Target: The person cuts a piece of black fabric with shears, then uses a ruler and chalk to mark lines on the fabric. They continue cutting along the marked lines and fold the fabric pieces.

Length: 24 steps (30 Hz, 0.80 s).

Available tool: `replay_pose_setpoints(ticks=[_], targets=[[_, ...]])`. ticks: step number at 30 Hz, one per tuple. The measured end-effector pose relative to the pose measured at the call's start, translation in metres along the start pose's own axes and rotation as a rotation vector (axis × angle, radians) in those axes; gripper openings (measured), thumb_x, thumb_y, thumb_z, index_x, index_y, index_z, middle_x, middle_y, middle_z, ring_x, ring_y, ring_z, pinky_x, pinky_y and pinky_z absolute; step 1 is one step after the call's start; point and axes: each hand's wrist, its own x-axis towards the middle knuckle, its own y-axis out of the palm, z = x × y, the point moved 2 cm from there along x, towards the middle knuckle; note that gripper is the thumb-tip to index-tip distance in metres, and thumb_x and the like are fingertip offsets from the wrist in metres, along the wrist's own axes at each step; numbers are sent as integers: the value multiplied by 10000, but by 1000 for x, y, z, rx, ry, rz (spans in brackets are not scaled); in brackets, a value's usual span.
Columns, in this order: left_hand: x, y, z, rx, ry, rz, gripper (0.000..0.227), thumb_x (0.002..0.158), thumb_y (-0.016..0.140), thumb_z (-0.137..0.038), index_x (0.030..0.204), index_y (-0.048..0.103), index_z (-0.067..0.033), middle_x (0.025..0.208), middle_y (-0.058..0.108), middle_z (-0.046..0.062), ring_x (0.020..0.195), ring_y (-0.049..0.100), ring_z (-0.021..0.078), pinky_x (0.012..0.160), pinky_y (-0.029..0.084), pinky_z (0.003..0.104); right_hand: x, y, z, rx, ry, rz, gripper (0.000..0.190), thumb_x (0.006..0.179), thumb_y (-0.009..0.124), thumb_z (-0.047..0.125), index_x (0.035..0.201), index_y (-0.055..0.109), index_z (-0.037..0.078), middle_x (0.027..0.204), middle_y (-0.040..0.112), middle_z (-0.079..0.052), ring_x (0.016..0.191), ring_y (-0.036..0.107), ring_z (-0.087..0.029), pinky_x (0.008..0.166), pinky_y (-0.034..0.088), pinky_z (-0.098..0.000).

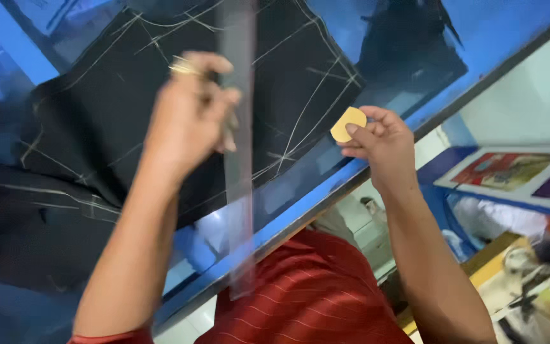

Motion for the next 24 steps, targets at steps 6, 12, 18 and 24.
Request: replay_pose_setpoints(ticks=[6, 12, 18, 24], targets=[[8, 28, -5, -389, -48, -451, 265, 1048, 575, -61, 1172, 348, -119, 711, 688, 152, 501, 724, 242, 411, 551, 273, 74, -33, 25, -105, -72, 139, 353, 886, 757, 136, 1214, 643, 75, 806, 709, -71, 753, 768, -192, 601, 646, -266], [45, 135, 16, -658, -320, -567, 383, 976, 590, -39, 1254, 330, 4, 725, 699, 210, 503, 727, 270, 421, 644, 299, 144, -38, 55, -254, -112, 443, 388, 881, 752, -17, 1262, 677, -8, 803, 680, -139, 691, 760, -251, 583, 679, -337], [70, 163, 13, -619, -496, -656, 372, 958, 616, -62, 1242, 386, 10, 722, 724, 230, 486, 733, 287, 420, 654, 304, 176, -8, 70, -325, -148, 721, 434, 845, 754, -35, 1272, 678, -33, 808, 679, -149, 684, 746, -208, 569, 671, -285], [72, 167, 1, -520, -575, -776, 323, 935, 646, -98, 1172, 436, -32, 670, 736, 178, 439, 722, 256, 363, 628, 282, 192, 23, 66, -335, -310, 878, 402, 856, 770, -50, 1250, 696, -27, 789, 688, -159, 675, 746, -205, 563, 671, -292]])
